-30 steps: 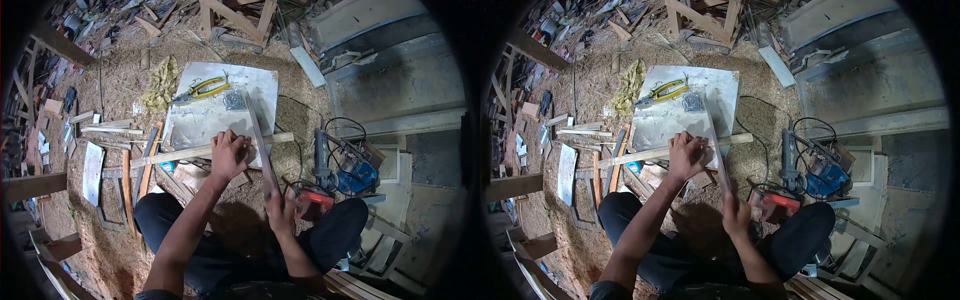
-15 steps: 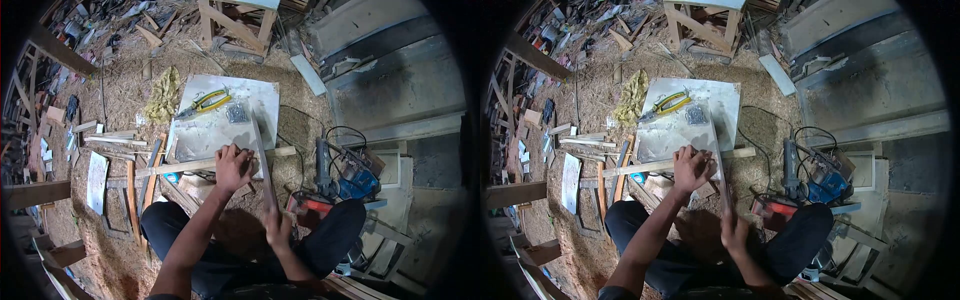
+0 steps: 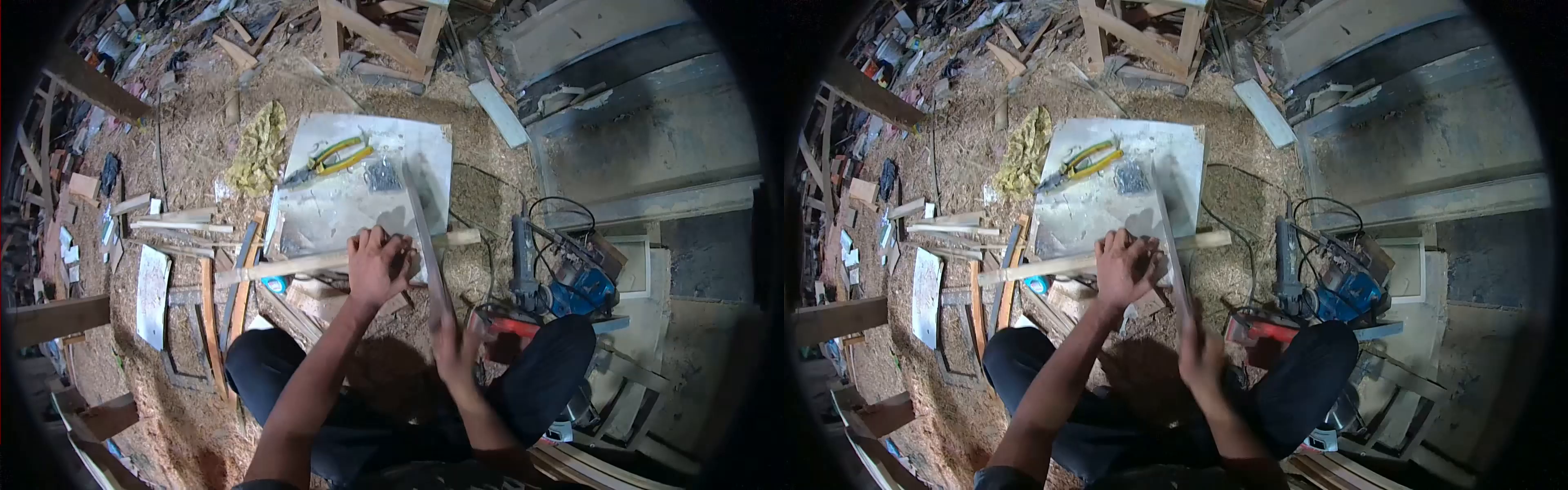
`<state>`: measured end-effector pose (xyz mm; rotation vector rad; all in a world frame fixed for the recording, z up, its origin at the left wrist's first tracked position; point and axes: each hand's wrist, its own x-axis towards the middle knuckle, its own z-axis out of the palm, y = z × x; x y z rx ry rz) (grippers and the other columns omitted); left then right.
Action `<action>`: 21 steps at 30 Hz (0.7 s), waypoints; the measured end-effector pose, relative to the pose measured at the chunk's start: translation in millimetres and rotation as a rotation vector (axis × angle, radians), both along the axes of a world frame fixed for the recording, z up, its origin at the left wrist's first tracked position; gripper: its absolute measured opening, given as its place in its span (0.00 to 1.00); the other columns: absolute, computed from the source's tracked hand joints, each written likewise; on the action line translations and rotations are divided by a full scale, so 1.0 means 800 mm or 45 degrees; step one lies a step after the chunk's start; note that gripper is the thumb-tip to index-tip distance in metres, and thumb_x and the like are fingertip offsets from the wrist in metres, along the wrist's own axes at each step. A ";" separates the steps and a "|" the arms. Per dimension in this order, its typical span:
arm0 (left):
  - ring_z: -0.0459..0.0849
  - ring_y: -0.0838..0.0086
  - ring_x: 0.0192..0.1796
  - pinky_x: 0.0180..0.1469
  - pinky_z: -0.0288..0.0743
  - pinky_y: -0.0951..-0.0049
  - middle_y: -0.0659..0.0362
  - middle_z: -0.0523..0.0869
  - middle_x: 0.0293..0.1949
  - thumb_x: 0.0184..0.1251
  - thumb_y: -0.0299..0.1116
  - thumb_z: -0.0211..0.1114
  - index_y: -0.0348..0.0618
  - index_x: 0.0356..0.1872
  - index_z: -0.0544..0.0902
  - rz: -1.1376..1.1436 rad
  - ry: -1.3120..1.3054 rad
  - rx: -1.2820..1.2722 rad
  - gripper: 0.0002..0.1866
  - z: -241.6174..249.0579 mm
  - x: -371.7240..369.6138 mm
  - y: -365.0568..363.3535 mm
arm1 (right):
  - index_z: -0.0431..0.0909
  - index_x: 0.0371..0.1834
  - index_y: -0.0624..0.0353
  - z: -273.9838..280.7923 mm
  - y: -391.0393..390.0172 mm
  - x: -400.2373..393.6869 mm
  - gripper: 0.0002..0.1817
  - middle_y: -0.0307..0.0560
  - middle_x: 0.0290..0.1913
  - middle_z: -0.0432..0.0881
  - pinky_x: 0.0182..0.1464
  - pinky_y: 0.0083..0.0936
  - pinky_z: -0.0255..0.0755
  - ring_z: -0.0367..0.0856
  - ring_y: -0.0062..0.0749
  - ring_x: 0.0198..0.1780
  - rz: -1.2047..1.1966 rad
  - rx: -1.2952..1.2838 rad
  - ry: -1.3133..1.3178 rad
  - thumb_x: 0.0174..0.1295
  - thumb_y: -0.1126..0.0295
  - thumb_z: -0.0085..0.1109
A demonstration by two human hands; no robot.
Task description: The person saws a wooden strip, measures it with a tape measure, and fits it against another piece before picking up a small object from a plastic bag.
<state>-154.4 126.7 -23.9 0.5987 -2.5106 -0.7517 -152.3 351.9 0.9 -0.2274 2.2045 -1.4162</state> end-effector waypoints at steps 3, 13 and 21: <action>0.74 0.58 0.46 0.50 0.63 0.57 0.54 0.74 0.38 0.56 0.42 0.69 0.50 0.43 0.86 -0.021 -0.035 -0.005 0.14 -0.002 0.003 0.001 | 0.82 0.31 0.65 0.017 -0.040 -0.026 0.26 0.38 0.19 0.76 0.27 0.30 0.66 0.75 0.22 0.22 0.122 -0.048 0.089 0.77 0.53 0.49; 0.75 0.58 0.47 0.50 0.63 0.58 0.55 0.76 0.38 0.56 0.42 0.71 0.51 0.45 0.87 0.016 -0.008 0.033 0.16 0.000 -0.002 -0.002 | 0.78 0.25 0.63 0.018 -0.045 -0.026 0.27 0.41 0.17 0.75 0.27 0.32 0.64 0.74 0.28 0.22 0.131 -0.011 0.122 0.77 0.52 0.49; 0.74 0.59 0.47 0.51 0.63 0.58 0.54 0.75 0.38 0.56 0.41 0.70 0.50 0.43 0.87 0.018 -0.049 0.009 0.15 0.000 -0.001 0.003 | 0.79 0.28 0.63 -0.014 0.004 0.008 0.27 0.39 0.18 0.73 0.27 0.30 0.63 0.70 0.25 0.21 -0.069 -0.068 0.033 0.77 0.51 0.48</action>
